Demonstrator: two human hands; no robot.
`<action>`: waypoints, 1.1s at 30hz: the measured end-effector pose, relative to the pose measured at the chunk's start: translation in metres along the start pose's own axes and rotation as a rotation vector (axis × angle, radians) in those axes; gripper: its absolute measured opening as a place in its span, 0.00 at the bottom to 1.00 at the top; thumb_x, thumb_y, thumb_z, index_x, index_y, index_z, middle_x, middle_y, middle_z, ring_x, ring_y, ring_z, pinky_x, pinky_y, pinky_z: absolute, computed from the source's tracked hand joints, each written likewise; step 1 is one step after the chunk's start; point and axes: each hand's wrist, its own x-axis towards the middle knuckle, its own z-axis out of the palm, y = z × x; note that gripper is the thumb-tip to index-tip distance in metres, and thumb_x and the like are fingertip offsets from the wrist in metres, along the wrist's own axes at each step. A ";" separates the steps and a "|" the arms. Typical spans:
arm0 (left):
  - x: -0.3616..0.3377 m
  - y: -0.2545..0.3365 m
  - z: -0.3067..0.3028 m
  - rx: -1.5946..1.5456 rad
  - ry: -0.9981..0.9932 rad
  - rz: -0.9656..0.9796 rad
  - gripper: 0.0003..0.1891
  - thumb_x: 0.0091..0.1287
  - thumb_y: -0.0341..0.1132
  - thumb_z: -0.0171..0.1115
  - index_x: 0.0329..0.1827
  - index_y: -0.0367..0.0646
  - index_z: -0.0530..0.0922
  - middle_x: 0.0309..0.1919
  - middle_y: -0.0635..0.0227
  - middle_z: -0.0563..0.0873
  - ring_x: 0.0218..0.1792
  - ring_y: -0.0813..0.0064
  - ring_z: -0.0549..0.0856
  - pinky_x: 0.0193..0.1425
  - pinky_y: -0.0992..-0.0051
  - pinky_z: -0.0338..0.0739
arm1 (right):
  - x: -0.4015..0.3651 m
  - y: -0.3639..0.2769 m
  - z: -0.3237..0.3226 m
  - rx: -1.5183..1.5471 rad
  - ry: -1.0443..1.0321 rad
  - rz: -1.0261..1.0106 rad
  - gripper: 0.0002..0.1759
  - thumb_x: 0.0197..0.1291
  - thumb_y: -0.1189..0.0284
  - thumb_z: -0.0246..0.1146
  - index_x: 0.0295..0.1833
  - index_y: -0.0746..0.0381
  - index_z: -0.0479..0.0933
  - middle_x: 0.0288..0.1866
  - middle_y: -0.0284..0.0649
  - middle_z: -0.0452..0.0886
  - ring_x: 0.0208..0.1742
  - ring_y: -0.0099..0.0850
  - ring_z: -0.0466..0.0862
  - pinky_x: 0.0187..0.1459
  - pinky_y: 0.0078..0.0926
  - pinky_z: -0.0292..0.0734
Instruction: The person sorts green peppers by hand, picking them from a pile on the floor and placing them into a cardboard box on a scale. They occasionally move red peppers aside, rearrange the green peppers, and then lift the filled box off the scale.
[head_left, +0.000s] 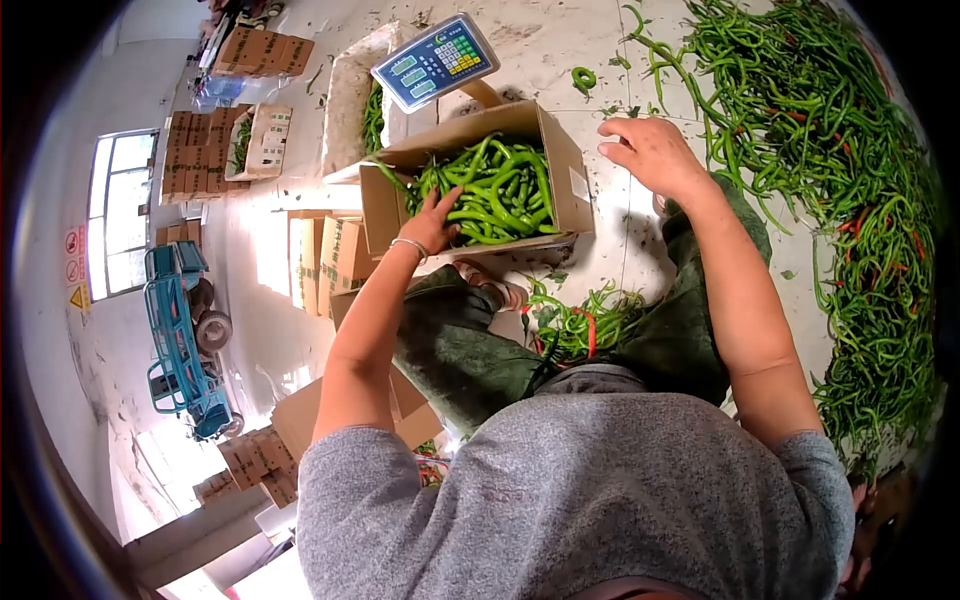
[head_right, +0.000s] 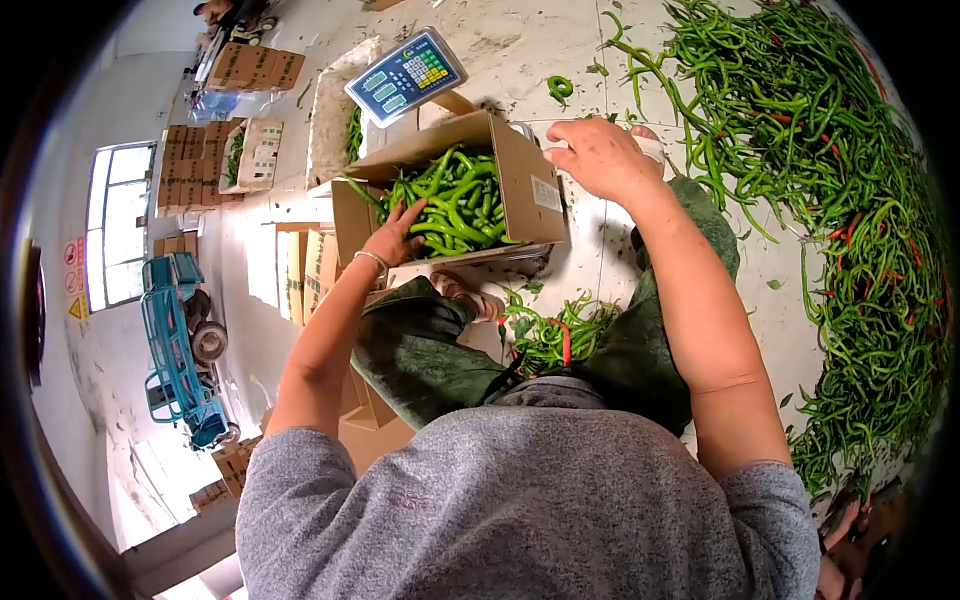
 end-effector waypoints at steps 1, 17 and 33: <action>-0.010 -0.005 -0.004 -0.015 -0.056 0.020 0.42 0.62 0.38 0.62 0.75 0.65 0.48 0.74 0.54 0.53 0.64 0.50 0.71 0.64 0.63 0.70 | -0.001 -0.001 0.001 0.018 -0.014 0.021 0.18 0.60 0.60 0.58 0.50 0.61 0.77 0.43 0.47 0.82 0.49 0.45 0.78 0.51 0.41 0.71; -0.002 -0.011 -0.001 -0.213 0.009 0.130 0.36 0.59 0.35 0.65 0.71 0.61 0.60 0.68 0.55 0.67 0.67 0.55 0.69 0.68 0.66 0.65 | -0.001 0.005 0.006 -0.034 0.027 -0.030 0.19 0.60 0.59 0.59 0.51 0.61 0.77 0.42 0.48 0.81 0.45 0.45 0.79 0.48 0.39 0.72; 0.016 0.058 -0.011 -0.012 -0.015 0.184 0.37 0.57 0.45 0.68 0.71 0.70 0.61 0.75 0.59 0.52 0.60 0.49 0.75 0.61 0.61 0.73 | 0.007 -0.004 0.008 -0.013 -0.064 -0.048 0.20 0.59 0.58 0.58 0.50 0.61 0.77 0.45 0.46 0.82 0.51 0.44 0.78 0.52 0.42 0.70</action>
